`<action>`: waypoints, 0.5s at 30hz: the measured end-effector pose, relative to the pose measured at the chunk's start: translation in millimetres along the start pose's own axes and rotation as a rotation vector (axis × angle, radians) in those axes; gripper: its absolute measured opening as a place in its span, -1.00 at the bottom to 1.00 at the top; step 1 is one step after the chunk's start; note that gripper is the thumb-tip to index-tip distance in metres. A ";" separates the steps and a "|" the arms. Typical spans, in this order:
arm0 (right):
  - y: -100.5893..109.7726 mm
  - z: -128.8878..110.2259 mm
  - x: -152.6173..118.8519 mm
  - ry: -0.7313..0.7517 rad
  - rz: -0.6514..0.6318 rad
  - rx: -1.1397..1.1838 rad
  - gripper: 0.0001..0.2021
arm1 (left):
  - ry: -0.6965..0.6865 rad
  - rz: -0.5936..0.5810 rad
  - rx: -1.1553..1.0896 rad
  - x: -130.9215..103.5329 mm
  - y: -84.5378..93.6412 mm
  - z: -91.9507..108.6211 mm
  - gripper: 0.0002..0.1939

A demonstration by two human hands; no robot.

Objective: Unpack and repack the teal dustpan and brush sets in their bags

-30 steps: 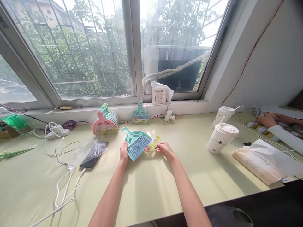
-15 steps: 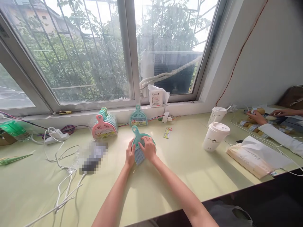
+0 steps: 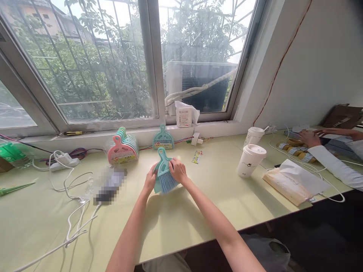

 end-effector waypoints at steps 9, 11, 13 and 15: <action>71.9 21.0 -10.6 0.038 -0.048 -0.207 -0.68 | 0.257 0.132 0.706 14.2 77.4 21.4 -0.53; 60.6 45.2 -13.7 -0.059 -0.137 -0.326 -0.70 | 0.297 0.021 0.837 15.3 69.3 18.1 -0.55; 40.2 70.8 -21.2 -0.187 -0.231 -0.412 -0.72 | 0.360 -0.052 1.009 11.7 56.6 11.5 -0.58; 21.3 89.0 -30.1 -0.269 -0.290 -0.453 -0.76 | 0.408 -0.099 1.123 6.2 43.9 2.8 -0.61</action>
Point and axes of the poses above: each hand's wrist, its own x-axis towards the middle knuckle, its own y-axis out of the back of the hand, z = x × y, the point moved 7 cm from there along x, towards the middle knuckle, and after that the axes turned 2 degrees about -z, right-handed, at the moved point
